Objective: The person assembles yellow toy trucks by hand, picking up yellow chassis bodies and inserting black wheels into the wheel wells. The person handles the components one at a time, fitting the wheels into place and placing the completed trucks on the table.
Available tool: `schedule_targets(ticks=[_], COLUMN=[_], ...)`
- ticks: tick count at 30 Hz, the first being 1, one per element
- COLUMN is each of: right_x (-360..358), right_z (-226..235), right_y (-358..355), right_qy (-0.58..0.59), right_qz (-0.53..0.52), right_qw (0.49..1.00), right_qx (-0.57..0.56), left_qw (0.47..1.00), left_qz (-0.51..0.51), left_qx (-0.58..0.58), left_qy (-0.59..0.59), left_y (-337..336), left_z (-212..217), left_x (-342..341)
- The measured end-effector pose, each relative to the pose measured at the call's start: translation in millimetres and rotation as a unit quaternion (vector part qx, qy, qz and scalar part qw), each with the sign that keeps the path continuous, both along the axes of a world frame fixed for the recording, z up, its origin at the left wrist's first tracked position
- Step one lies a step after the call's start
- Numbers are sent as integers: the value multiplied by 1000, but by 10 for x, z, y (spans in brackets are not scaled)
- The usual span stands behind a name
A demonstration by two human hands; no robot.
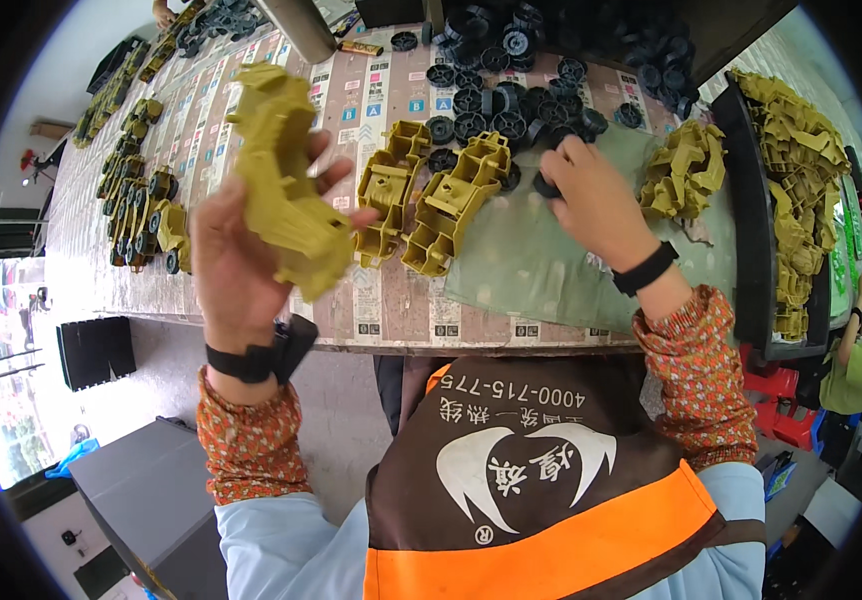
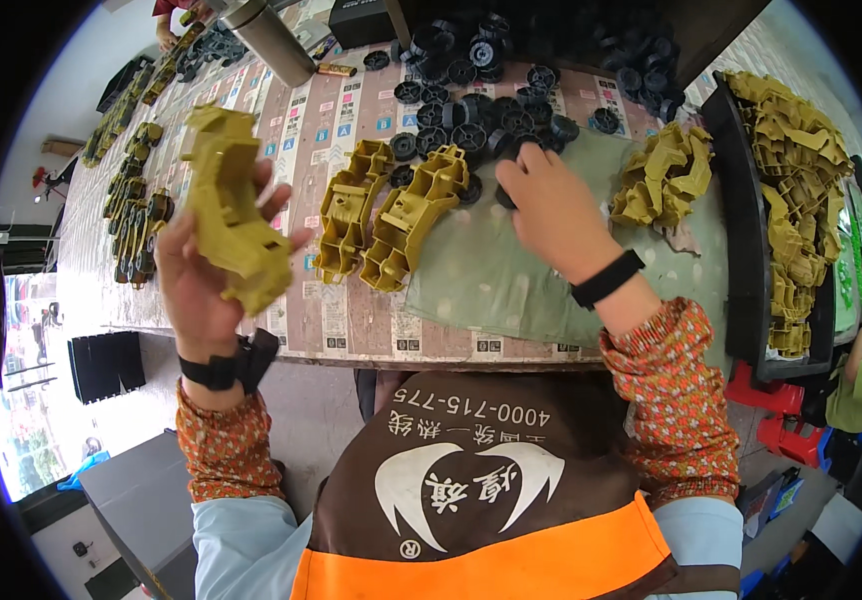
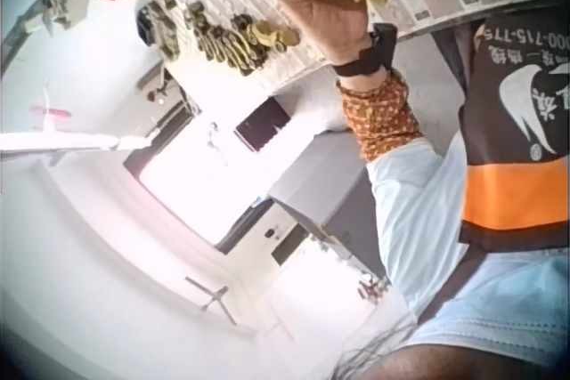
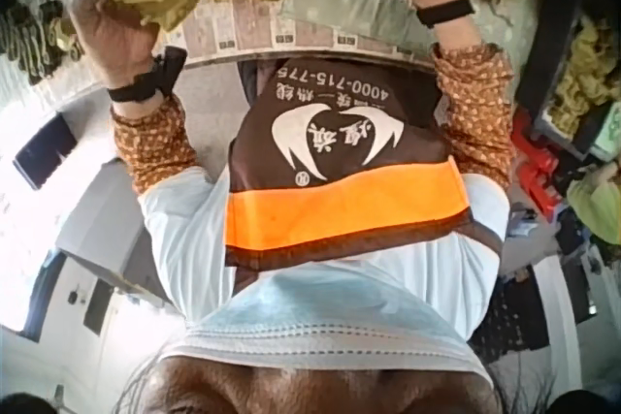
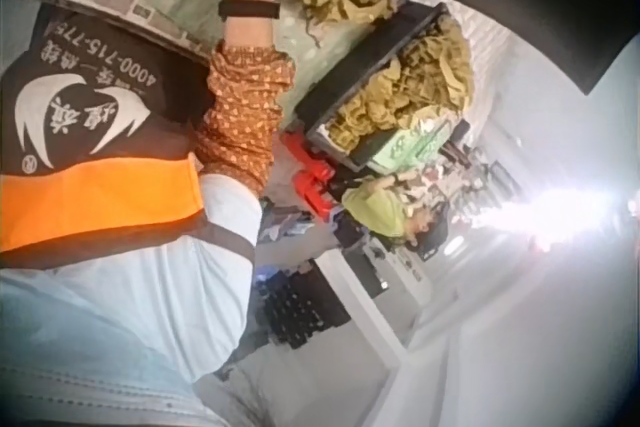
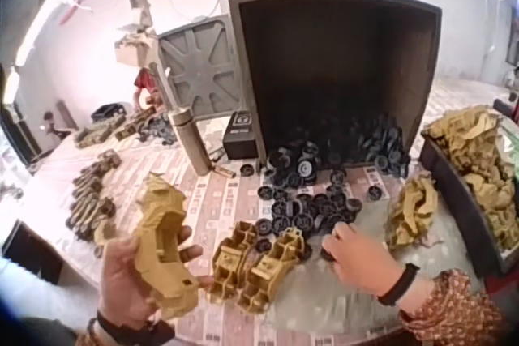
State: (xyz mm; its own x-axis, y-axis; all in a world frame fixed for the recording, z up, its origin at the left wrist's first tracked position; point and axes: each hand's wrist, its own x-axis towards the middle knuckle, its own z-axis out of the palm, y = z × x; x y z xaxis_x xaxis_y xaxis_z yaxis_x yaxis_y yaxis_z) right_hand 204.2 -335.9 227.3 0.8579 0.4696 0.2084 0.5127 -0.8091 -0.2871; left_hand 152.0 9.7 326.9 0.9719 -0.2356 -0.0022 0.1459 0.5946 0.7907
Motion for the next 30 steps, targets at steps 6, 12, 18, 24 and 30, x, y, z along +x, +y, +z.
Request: schedule_targets(ticks=[6, 12, 18, 24, 30], right_x=[-167, -200, -456, -702, -657], right_z=[-39, -20, 489, 504, 518], right_y=[-29, -81, 74, 230, 152], right_qy=[62, 66, 249, 263, 270], right_qz=[0, -3, 14, 42, 1], right_qw=[994, 990, 848, 806, 796], right_qx=[94, 127, 467, 528, 541], left_qw=[991, 977, 987, 990, 978], left_qz=[-56, -70, -39, -3, -92], left_qx=[-65, -134, -34, 90, -55], left_qy=[98, 154, 152, 108, 177], left_y=[-413, -683, -870, -972, -975], left_z=[-468, -625, -597, -525, -474], left_x=[-156, -309, -367, -352, -381])
